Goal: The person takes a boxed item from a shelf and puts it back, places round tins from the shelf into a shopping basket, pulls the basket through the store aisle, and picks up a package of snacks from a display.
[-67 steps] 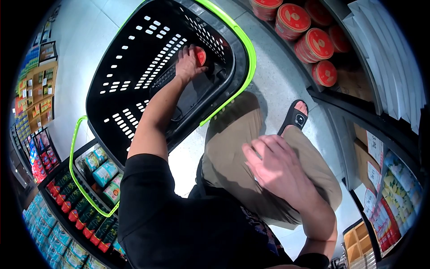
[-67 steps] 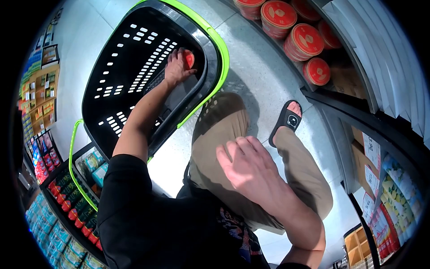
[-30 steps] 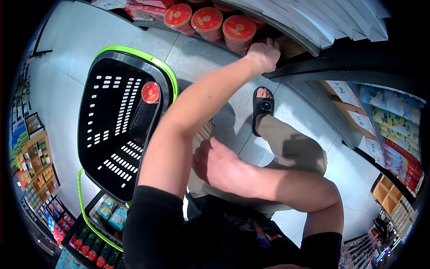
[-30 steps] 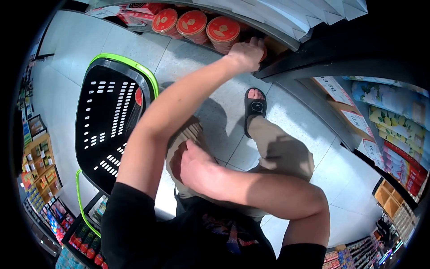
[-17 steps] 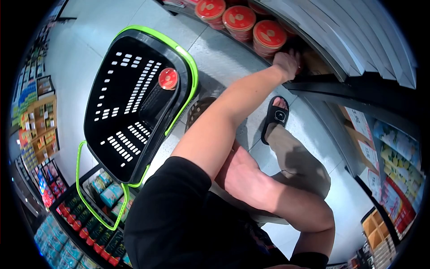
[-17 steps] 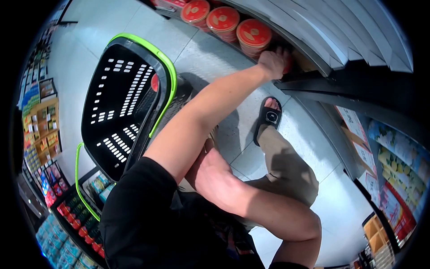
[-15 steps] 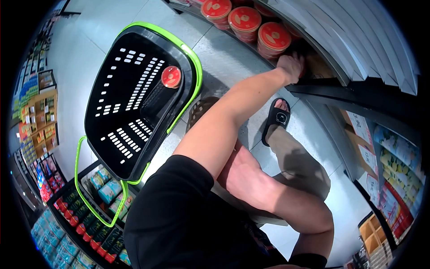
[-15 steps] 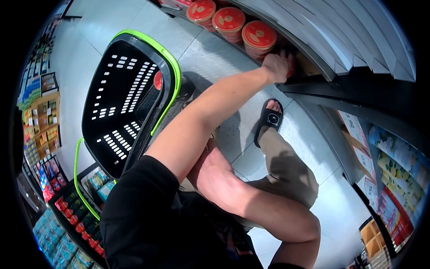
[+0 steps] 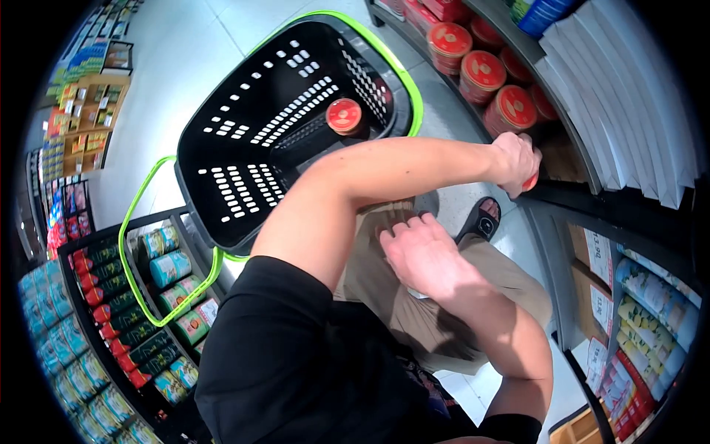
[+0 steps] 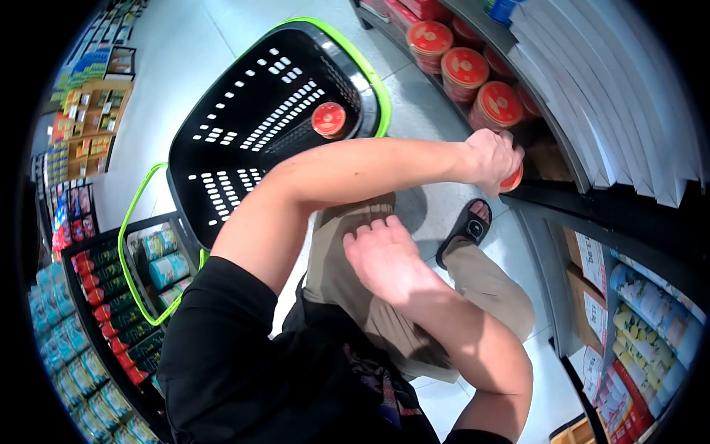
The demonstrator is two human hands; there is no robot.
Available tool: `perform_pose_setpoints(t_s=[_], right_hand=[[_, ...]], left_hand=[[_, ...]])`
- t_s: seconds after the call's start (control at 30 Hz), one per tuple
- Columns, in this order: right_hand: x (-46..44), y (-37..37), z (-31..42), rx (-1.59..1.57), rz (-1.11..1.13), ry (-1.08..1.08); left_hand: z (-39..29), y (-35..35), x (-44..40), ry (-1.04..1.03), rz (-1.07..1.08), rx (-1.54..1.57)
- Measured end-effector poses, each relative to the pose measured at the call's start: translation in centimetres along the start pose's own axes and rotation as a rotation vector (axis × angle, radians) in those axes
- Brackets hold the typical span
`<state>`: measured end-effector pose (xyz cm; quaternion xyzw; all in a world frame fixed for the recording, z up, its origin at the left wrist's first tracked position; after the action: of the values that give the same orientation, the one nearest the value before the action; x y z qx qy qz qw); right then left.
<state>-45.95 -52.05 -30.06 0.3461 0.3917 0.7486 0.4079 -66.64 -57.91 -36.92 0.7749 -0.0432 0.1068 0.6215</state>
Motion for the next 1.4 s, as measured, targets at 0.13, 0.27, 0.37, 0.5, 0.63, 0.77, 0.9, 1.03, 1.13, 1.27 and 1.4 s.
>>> perform_pose_setpoints(t_s=[0.13,0.27,0.37,0.5,0.63,0.77,0.9,1.03,1.13,1.27,1.4], right_hand=[[-0.8,-1.2,0.0,-0.047,-0.004,0.006],[-1.0,-0.5,0.6,0.008,-0.013,0.046],[-0.6,-0.2,0.7,-0.006,-0.045,0.041],[0.0,0.8,0.9,0.019,-0.046,0.059],[0.7,0.2,0.9,0.06,-0.103,0.107],[0.1,-0.3,1.3,0.005,0.017,0.063],[0.3,0.0,1.5,0.015,0.015,0.042],[0.6,0.8,1.6,0.12,-0.101,0.069],[0.8,0.2,1.0,0.105,-0.06,0.031],[1.0,-0.5,0.4,0.064,0.025,-0.032],[1.1,0.0,0.4,0.09,-0.103,0.001]], left_hand=[[0.7,4.1,5.6,-0.031,0.126,0.032],[4.3,10.4,12.6,0.028,-0.082,0.226],[9.5,13.9,18.2,0.156,-0.241,0.219],[17.5,14.4,24.9,0.42,-0.357,0.173],[25.9,8.2,27.4,0.631,-0.322,0.182],[29.9,-0.5,26.9,0.874,-0.102,0.08],[31.1,-8.5,26.6,0.919,0.008,0.123],[31.1,-12.5,26.0,0.92,0.05,0.129],[31.0,-14.0,25.6,0.914,0.078,0.112],[31.0,-15.1,25.4,0.937,0.126,0.088],[31.1,-15.9,25.6,0.932,0.139,0.065]])
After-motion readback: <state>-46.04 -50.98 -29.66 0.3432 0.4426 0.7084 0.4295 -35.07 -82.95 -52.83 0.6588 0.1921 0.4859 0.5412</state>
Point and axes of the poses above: each hand's wrist, its own x-axis away from the middle knuckle, its own y-axis out of the back of the hand, z = x × y, the point moved 7 cm from there along -x, towards the middle knuckle, and after that the axes turned 1 degree about y, right-handed, at the moved point
